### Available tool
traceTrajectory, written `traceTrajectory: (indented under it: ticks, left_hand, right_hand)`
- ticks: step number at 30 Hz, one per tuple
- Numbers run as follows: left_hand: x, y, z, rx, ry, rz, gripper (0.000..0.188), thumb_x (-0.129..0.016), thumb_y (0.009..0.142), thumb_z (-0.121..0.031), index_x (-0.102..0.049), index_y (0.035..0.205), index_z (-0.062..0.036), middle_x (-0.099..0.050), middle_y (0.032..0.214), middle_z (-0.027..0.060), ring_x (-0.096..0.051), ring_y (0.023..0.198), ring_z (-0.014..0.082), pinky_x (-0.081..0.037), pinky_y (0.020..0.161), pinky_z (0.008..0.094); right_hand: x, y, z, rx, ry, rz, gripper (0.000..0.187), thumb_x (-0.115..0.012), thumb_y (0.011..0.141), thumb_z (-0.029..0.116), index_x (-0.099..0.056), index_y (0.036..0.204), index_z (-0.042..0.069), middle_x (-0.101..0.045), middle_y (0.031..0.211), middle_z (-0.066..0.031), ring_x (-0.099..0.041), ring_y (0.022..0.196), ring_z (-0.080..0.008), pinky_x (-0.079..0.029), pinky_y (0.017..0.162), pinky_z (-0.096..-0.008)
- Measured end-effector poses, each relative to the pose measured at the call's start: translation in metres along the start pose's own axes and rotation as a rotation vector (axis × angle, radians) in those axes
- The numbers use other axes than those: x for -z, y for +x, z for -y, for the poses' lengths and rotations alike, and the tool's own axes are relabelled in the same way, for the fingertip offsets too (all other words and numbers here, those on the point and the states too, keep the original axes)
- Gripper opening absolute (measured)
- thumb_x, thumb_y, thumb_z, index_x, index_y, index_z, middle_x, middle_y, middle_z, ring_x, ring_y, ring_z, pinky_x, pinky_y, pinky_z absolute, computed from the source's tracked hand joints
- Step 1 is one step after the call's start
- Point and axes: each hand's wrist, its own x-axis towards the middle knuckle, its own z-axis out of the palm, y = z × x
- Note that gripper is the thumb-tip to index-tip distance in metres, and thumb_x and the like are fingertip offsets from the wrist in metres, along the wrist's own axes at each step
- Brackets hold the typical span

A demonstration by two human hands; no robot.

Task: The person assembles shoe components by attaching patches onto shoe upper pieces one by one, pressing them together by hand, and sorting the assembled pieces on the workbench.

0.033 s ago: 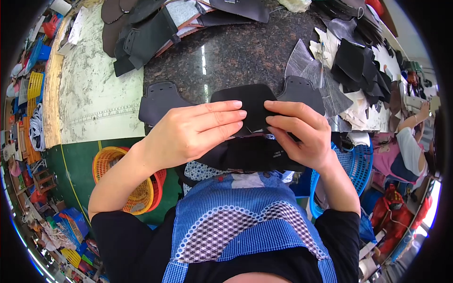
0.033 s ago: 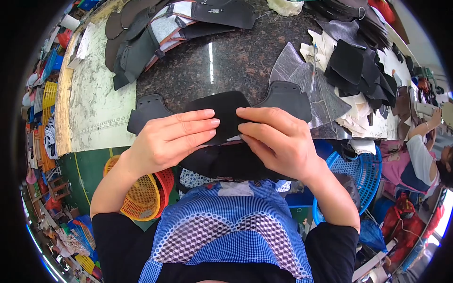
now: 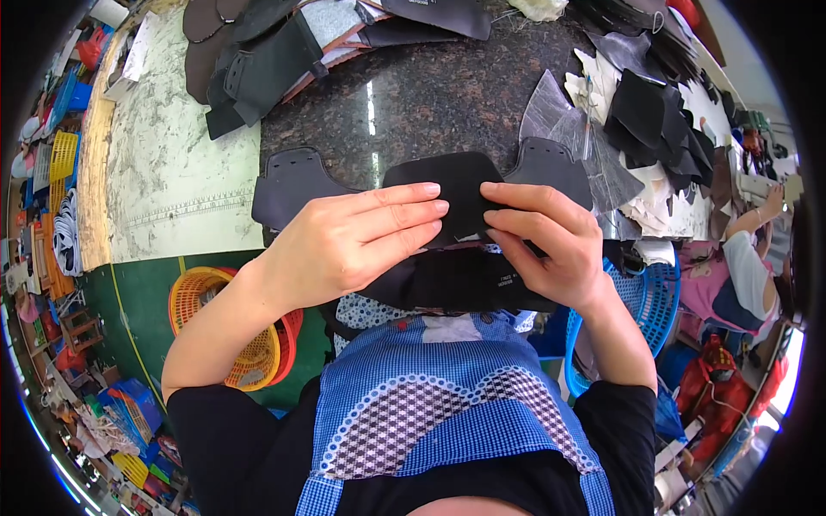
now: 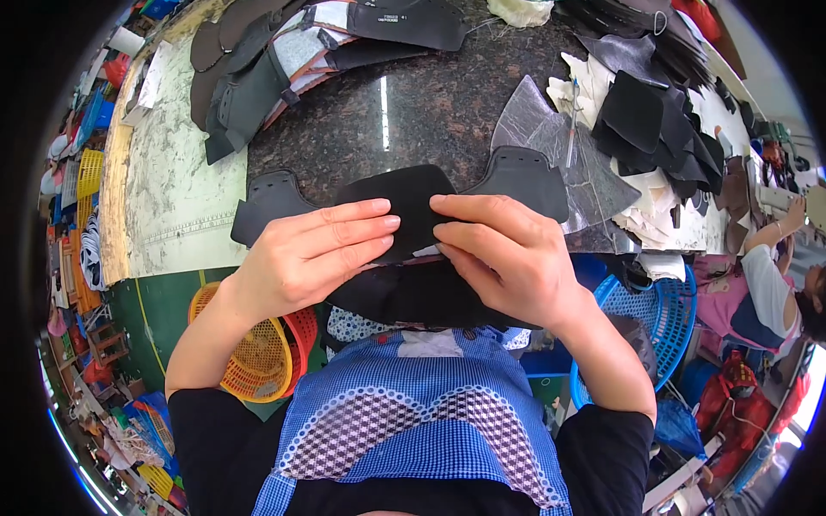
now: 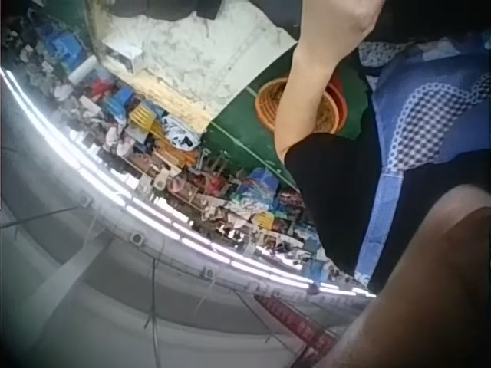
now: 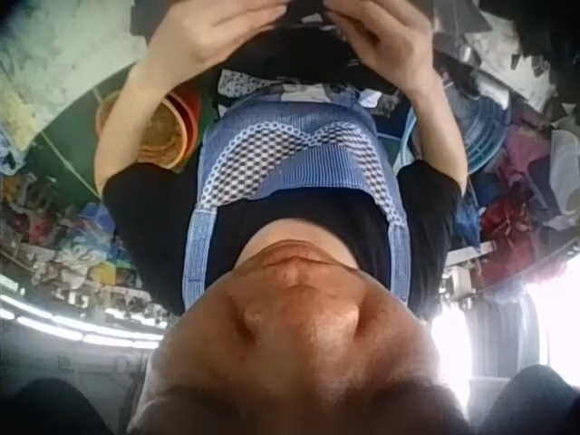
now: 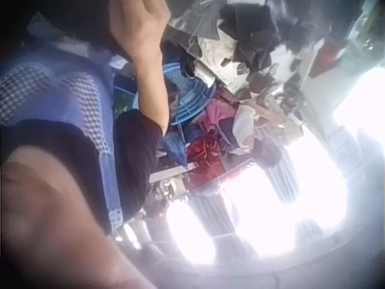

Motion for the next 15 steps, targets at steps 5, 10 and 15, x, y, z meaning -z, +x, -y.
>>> traceTrajectory:
  ticks: [5,10,15]
  left_hand:
    - [-0.007,-0.006,-0.003,0.036,0.024,0.014,0.03,-0.08,0.079,-0.002,-0.076,0.108,0.0011,-0.076,0.119,0.012,-0.072,0.118,0.0301,-0.063,0.092,0.0365]
    - [-0.006,-0.008,0.001,0.086,-0.061,0.044,0.032,-0.08,0.078,-0.001,-0.075,0.11,0.0015,-0.075,0.121,0.0117,-0.071,0.119,0.0299,-0.062,0.094,0.0372]
    - [-0.01,-0.012,0.006,0.145,-0.108,0.066,0.031,-0.078,0.081,-0.004,-0.075,0.111,0.0006,-0.075,0.121,0.0113,-0.07,0.12,0.0288,-0.057,0.101,0.0396]
  right_hand:
    - [-0.009,-0.002,0.0,-0.011,0.014,0.014,0.023,-0.081,0.076,-0.001,-0.073,0.097,0.002,-0.074,0.115,-0.0137,-0.075,0.091,-0.0281,-0.062,0.075,-0.0356]
    - [-0.015,-0.003,0.0,-0.029,0.023,0.037,0.022,-0.081,0.075,0.0,-0.073,0.096,0.002,-0.074,0.113,-0.013,-0.074,0.091,-0.0272,-0.061,0.074,-0.0349]
    - [-0.016,-0.001,-0.002,0.015,-0.023,0.088,0.024,-0.083,0.072,0.004,-0.074,0.095,0.005,-0.074,0.111,-0.0096,-0.072,0.098,-0.0288,-0.062,0.076,-0.036]
